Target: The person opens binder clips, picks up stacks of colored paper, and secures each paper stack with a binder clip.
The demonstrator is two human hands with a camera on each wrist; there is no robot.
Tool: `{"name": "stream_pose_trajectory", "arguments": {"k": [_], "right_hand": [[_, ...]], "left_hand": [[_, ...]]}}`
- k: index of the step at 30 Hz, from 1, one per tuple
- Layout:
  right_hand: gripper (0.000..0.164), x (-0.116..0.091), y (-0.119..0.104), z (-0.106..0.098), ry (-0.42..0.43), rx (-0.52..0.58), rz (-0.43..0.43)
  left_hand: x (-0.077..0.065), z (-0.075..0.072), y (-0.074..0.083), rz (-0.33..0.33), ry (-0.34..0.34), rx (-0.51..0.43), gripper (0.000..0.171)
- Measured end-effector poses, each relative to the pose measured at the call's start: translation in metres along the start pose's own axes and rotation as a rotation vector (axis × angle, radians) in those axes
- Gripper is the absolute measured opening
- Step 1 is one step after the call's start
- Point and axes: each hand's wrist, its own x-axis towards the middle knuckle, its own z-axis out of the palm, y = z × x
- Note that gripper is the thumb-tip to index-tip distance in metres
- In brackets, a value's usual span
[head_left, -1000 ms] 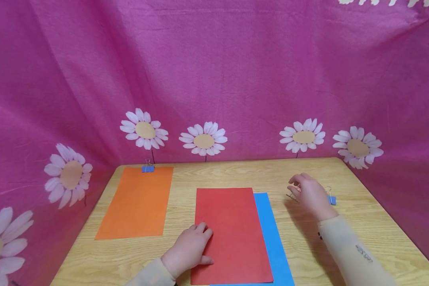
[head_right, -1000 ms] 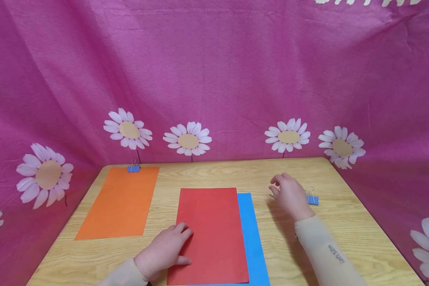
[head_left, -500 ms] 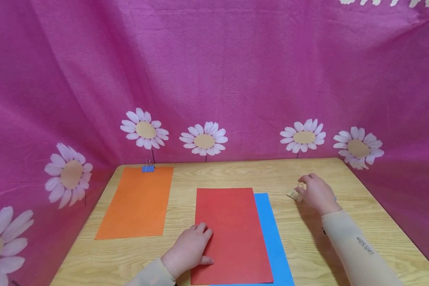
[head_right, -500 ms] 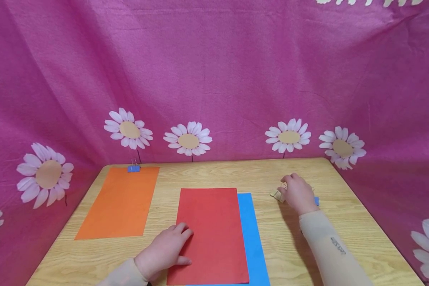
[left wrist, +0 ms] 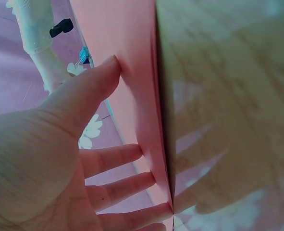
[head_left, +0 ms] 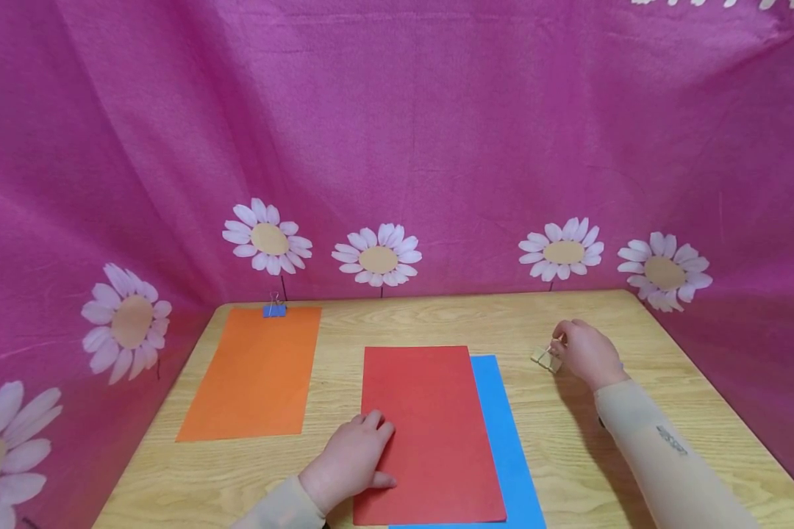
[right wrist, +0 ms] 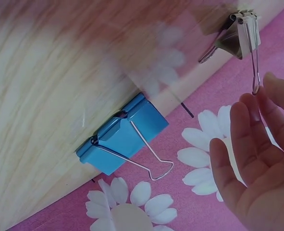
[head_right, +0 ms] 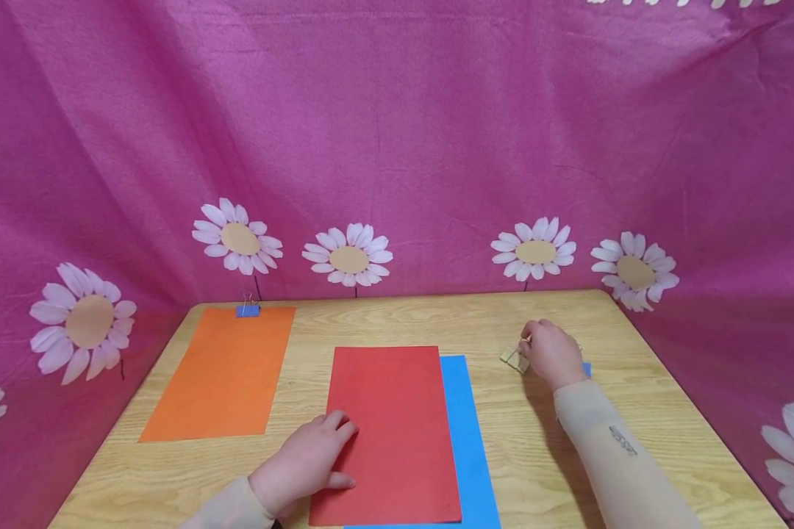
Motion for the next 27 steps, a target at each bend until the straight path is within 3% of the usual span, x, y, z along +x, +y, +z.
{"name": "stream_pose_trajectory", "arguments": {"k": [11, 27], "right_hand": [[0.015, 0.0073, -0.0038, -0.0011, -0.026, -0.045, -0.009], [0.012, 0.0104, 0.0029, 0.0004, -0.075, -0.007, 0.017]], "left_hand": [[0.0000, -0.0012, -0.0001, 0.017, 0.015, 0.029, 0.066], [0.0014, -0.0007, 0.0002, 0.000, -0.004, 0.018, 0.068]]}}
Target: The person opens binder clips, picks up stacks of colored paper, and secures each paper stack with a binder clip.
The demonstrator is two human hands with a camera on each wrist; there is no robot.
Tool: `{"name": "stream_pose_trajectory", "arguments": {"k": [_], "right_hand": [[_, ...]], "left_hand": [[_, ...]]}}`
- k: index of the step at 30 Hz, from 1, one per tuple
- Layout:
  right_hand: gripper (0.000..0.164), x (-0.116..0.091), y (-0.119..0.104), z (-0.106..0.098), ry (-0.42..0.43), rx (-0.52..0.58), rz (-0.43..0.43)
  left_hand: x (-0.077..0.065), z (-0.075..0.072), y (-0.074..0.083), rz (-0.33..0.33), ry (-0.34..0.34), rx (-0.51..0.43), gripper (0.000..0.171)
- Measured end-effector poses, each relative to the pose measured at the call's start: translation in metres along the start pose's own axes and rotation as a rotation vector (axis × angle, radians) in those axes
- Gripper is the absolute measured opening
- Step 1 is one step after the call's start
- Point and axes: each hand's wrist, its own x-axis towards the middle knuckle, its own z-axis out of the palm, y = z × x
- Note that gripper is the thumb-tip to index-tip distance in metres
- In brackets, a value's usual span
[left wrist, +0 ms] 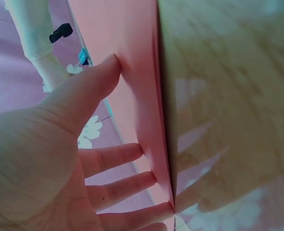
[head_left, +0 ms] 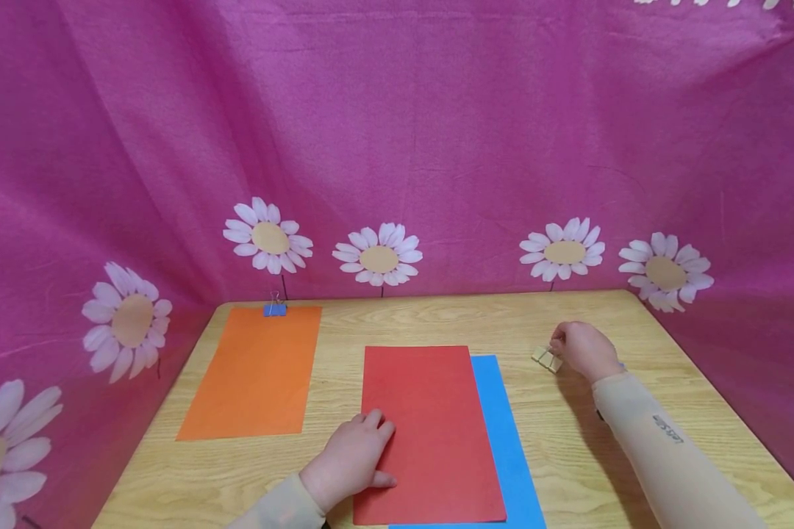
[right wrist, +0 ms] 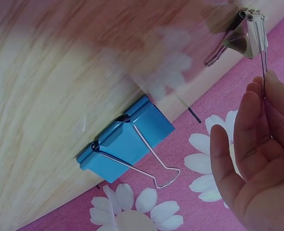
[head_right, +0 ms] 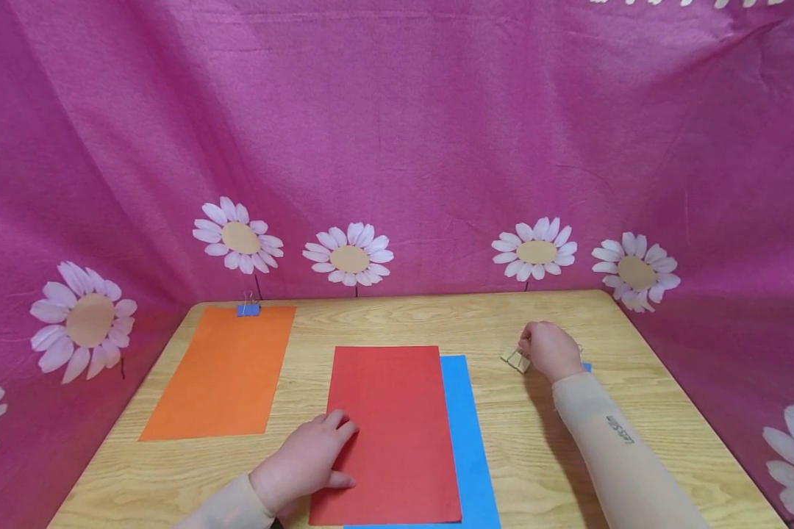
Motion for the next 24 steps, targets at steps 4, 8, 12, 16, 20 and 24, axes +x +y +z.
{"name": "stream_pose_trajectory", "arguments": {"k": [4, 8, 12, 16, 20, 24], "right_hand": [[0.011, -0.001, 0.000, 0.000, -0.009, 0.014, 0.012], [0.011, -0.006, -0.004, -0.001, -0.002, 0.043, 0.035], [0.011, -0.011, -0.010, 0.001, 0.034, 0.070, 0.029], [0.010, -0.016, -0.016, 0.004, 0.091, 0.069, -0.002], [0.008, -0.022, -0.022, 0.004, 0.145, 0.040, -0.039], [0.007, -0.026, -0.026, 0.004, 0.184, 0.006, -0.083]], "left_hand": [[0.001, 0.000, 0.000, -0.003, -0.005, -0.004, 0.068], [0.002, 0.000, -0.001, -0.002, -0.010, -0.011, 0.068], [0.002, 0.001, -0.001, -0.004, -0.015, -0.010, 0.069], [0.002, 0.003, -0.002, -0.004, -0.008, -0.005, 0.068], [0.002, 0.004, -0.002, 0.005, 0.012, 0.004, 0.067], [0.001, 0.004, -0.001, 0.011, 0.030, 0.012, 0.065]]}}
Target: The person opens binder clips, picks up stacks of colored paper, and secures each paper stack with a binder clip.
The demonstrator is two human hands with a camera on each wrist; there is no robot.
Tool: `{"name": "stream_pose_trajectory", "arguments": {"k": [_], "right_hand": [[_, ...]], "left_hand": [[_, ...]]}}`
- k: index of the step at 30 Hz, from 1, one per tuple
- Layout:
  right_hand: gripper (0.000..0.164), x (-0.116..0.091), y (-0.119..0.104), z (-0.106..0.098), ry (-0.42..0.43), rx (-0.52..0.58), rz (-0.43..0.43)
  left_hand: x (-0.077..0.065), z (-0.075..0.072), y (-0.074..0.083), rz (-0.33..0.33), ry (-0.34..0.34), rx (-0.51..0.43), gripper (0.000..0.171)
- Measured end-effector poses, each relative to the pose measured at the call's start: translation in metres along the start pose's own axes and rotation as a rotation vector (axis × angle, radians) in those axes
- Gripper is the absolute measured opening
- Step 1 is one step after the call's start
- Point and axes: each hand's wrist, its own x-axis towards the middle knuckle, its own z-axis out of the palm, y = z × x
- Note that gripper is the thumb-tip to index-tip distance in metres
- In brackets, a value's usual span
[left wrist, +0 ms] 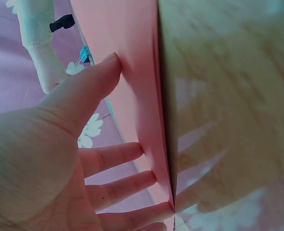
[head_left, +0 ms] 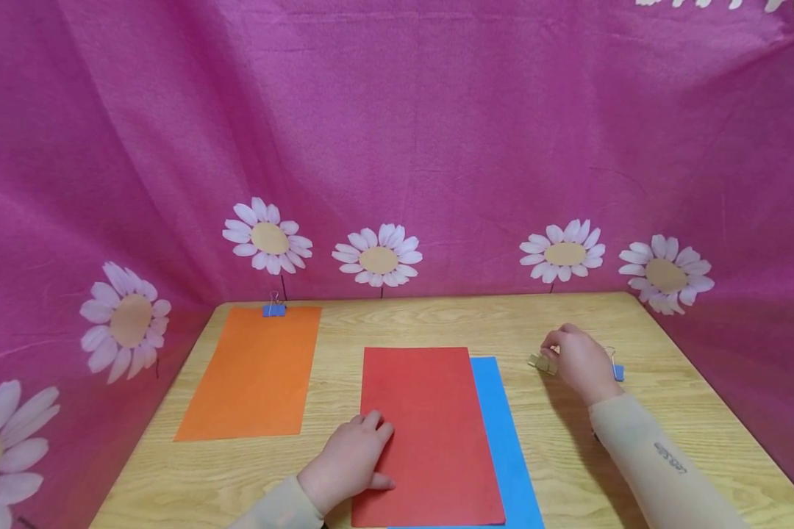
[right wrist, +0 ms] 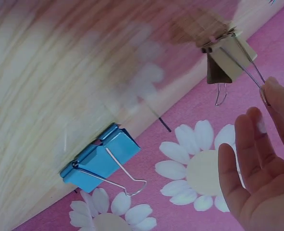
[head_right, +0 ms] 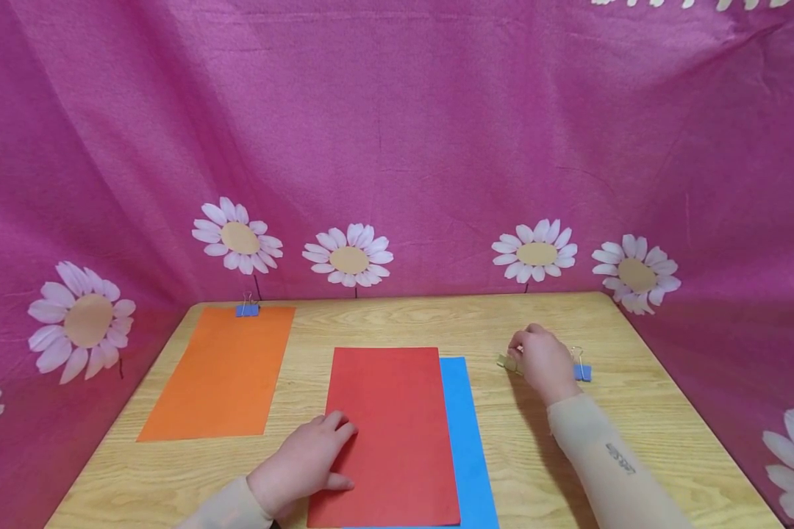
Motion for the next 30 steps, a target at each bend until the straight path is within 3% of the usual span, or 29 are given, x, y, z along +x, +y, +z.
{"name": "stream_pose_trajectory", "arguments": {"k": [11, 22, 30], "right_hand": [[0.004, -0.005, -0.007, 0.001, -0.030, -0.015, -0.012], [0.006, -0.008, -0.011, -0.001, -0.070, -0.028, -0.036], [0.007, -0.011, -0.010, 0.001, -0.064, -0.008, -0.043]], "left_hand": [[0.001, -0.002, 0.000, -0.017, -0.045, -0.027, 0.067], [-0.001, 0.000, 0.000, 0.000, 0.004, -0.001, 0.065], [0.000, -0.001, 0.001, -0.007, -0.018, -0.006, 0.065]]}}
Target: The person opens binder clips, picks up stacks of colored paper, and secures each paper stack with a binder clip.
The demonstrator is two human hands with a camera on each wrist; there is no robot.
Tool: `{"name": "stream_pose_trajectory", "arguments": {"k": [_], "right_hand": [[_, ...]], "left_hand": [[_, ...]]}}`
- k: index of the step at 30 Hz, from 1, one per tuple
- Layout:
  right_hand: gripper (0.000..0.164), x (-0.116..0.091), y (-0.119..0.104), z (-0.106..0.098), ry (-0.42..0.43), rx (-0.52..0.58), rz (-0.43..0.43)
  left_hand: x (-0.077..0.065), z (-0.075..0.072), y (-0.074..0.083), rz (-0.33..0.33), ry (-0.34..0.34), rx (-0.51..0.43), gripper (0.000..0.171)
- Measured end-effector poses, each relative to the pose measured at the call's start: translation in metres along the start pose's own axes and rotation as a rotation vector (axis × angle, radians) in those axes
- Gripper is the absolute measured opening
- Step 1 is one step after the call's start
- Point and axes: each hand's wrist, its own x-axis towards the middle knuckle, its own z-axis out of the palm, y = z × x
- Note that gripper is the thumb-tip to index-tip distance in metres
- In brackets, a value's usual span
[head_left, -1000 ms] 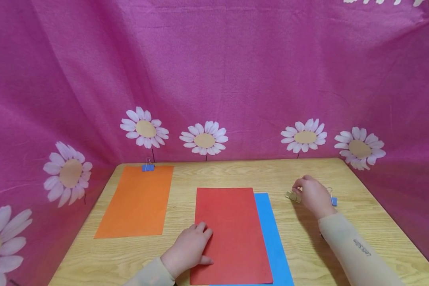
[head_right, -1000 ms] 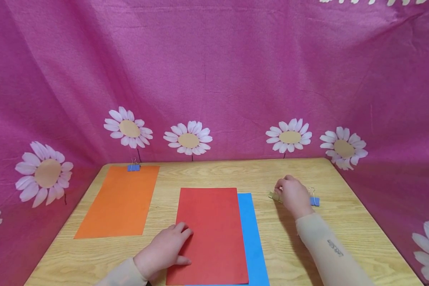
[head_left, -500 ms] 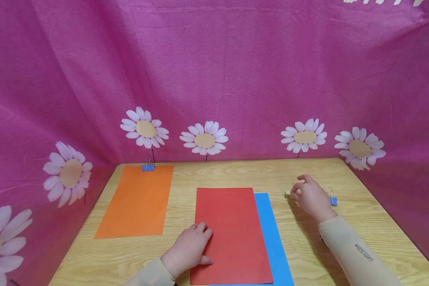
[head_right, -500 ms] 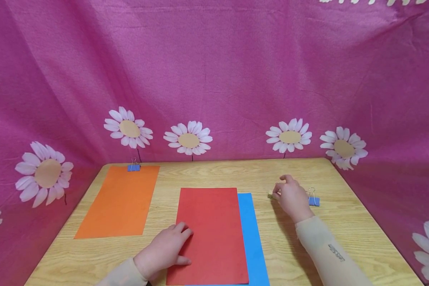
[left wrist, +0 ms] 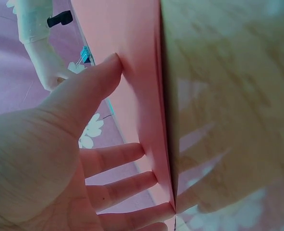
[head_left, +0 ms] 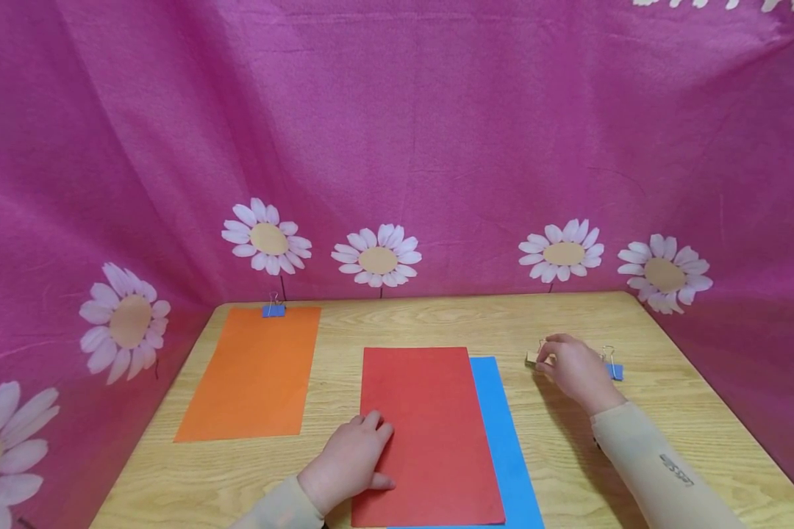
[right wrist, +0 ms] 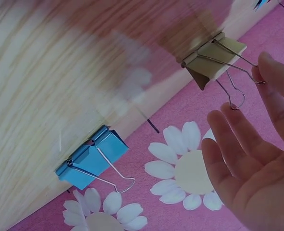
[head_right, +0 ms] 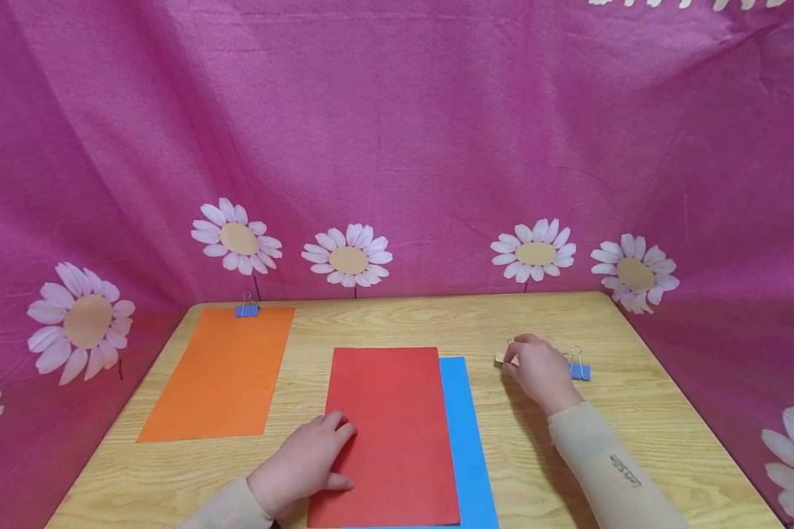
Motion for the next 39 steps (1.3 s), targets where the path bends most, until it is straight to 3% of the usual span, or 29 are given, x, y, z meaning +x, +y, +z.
{"name": "stream_pose_trajectory", "arguments": {"k": [9, 12, 39], "right_hand": [[0.053, -0.0024, 0.0007, 0.0012, -0.022, 0.054, 0.008], [0.060, -0.0030, 0.0006, 0.0011, -0.044, 0.057, 0.015], [0.057, -0.0005, -0.0008, 0.0082, -0.069, 0.092, 0.035]], "left_hand": [[0.0014, -0.0008, -0.0005, -0.008, -0.028, -0.015, 0.066], [0.0019, -0.0011, -0.0004, -0.011, -0.032, -0.023, 0.067], [0.0042, -0.0077, -0.0026, 0.012, -0.024, -0.046, 0.054]]}}
